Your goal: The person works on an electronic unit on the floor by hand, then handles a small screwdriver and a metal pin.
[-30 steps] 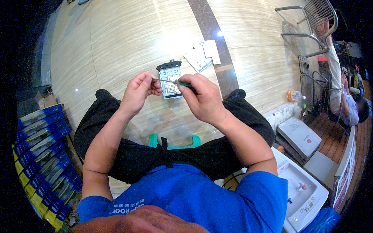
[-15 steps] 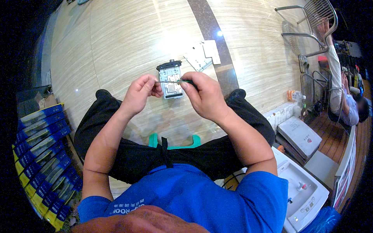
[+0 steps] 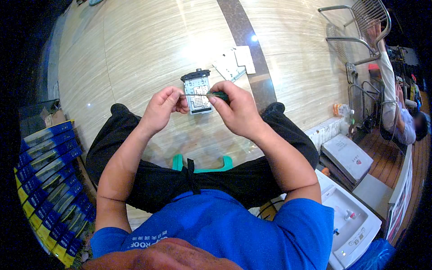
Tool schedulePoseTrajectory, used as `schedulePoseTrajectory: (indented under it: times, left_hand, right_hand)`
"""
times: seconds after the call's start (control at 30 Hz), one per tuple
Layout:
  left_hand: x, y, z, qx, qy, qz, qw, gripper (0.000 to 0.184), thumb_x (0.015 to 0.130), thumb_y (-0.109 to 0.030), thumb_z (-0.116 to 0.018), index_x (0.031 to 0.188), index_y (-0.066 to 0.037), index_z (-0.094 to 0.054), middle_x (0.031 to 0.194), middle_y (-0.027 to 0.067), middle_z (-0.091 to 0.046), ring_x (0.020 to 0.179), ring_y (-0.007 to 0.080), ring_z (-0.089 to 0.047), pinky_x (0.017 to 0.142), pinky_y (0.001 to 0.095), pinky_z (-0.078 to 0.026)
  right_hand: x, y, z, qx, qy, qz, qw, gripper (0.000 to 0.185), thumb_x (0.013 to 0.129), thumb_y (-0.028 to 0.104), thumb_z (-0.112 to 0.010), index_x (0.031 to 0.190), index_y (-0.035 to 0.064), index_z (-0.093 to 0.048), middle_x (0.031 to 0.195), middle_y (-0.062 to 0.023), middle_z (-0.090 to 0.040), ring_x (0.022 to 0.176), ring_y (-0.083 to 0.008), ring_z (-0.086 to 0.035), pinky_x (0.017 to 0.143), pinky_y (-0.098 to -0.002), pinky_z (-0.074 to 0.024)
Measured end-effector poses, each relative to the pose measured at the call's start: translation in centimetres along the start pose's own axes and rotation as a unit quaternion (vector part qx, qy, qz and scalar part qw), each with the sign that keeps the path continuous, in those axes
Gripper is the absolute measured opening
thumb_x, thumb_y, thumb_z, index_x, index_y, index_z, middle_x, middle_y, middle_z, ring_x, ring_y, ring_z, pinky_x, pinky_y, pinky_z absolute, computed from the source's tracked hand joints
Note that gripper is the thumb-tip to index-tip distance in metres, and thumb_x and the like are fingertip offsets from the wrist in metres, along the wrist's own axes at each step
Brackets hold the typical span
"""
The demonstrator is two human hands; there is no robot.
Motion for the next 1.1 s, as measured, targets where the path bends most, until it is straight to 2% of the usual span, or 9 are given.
schedulePoseTrajectory:
  times: [0.17, 0.4, 0.53, 0.8, 0.97, 1.1]
  left_hand:
    - [0.02, 0.16, 0.19, -0.005, -0.008, -0.007, 1.0, 0.024, 0.105, -0.021, -0.044, 0.098, -0.003, -0.058, 0.086, 0.0038, -0.062, 0.077, 0.0124, -0.062, 0.071, 0.0267, -0.053]
    - [-0.19, 0.09, -0.09, 0.096, 0.007, -0.002, 0.995, 0.025, 0.104, -0.019, -0.046, 0.093, -0.001, -0.058, 0.083, 0.0036, -0.062, 0.077, 0.012, -0.062, 0.071, 0.0277, -0.053]
    - [-0.41, -0.21, -0.58, 0.155, 0.023, 0.003, 0.988, 0.024, 0.103, -0.016, -0.046, 0.091, 0.001, -0.057, 0.082, 0.0044, -0.062, 0.077, 0.0128, -0.061, 0.072, 0.0291, -0.053]
    - [-0.35, 0.13, -0.59, 0.167, 0.024, -0.006, 0.986, 0.022, 0.102, -0.014, -0.047, 0.091, 0.002, -0.057, 0.08, 0.0051, -0.062, 0.076, 0.0138, -0.061, 0.072, 0.0298, -0.053]
    - [-0.4, -0.15, -0.7, 0.184, 0.022, -0.018, 0.983, 0.021, 0.102, -0.014, -0.048, 0.092, 0.002, -0.057, 0.081, 0.0053, -0.062, 0.075, 0.014, -0.062, 0.072, 0.0298, -0.053]
    - [-0.3, 0.16, -0.38, 0.137, -0.005, -0.001, 0.991, 0.021, 0.102, -0.015, -0.048, 0.094, 0.001, -0.058, 0.081, 0.0054, -0.063, 0.075, 0.0133, -0.062, 0.072, 0.029, -0.054]
  right_hand:
    - [0.07, 0.05, -0.09, 0.003, -0.001, -0.008, 1.0, 0.012, 0.094, 0.009, -0.063, 0.101, 0.0002, -0.06, 0.073, 0.0006, -0.056, 0.065, -0.0062, -0.05, 0.058, -0.0227, -0.0426]
    - [0.33, -0.08, 0.45, -0.011, 0.023, -0.035, 0.999, 0.014, 0.094, 0.011, -0.063, 0.101, -0.0009, -0.061, 0.075, -0.0013, -0.058, 0.066, -0.0066, -0.052, 0.06, -0.0236, -0.0442]
    - [0.34, -0.09, 0.68, -0.039, 0.026, -0.018, 0.999, 0.014, 0.093, 0.011, -0.065, 0.1, -0.001, -0.062, 0.08, -0.005, -0.063, 0.072, -0.0097, -0.056, 0.065, -0.0258, -0.0469]
    - [0.29, -0.24, 0.77, -0.055, 0.046, -0.037, 0.997, 0.014, 0.091, 0.011, -0.067, 0.099, -0.0005, -0.062, 0.083, -0.0078, -0.065, 0.075, -0.0123, -0.058, 0.067, -0.0277, -0.0483]
    - [0.33, -0.04, 0.68, -0.071, 0.051, -0.034, 0.996, 0.014, 0.092, 0.011, -0.065, 0.099, -0.0006, -0.062, 0.077, -0.0059, -0.063, 0.071, -0.0118, -0.057, 0.064, -0.0279, -0.0479]
    - [0.32, -0.19, 0.4, -0.042, 0.045, -0.045, 0.997, 0.014, 0.093, 0.011, -0.065, 0.1, -0.0003, -0.061, 0.075, -0.0044, -0.061, 0.069, -0.0104, -0.056, 0.062, -0.0272, -0.0473]
Point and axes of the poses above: each hand's wrist, its own x-axis towards the middle knuckle, its own z-axis out of the back of the hand, y = z × x, the point moved 5 cm from there along x, towards the middle knuckle
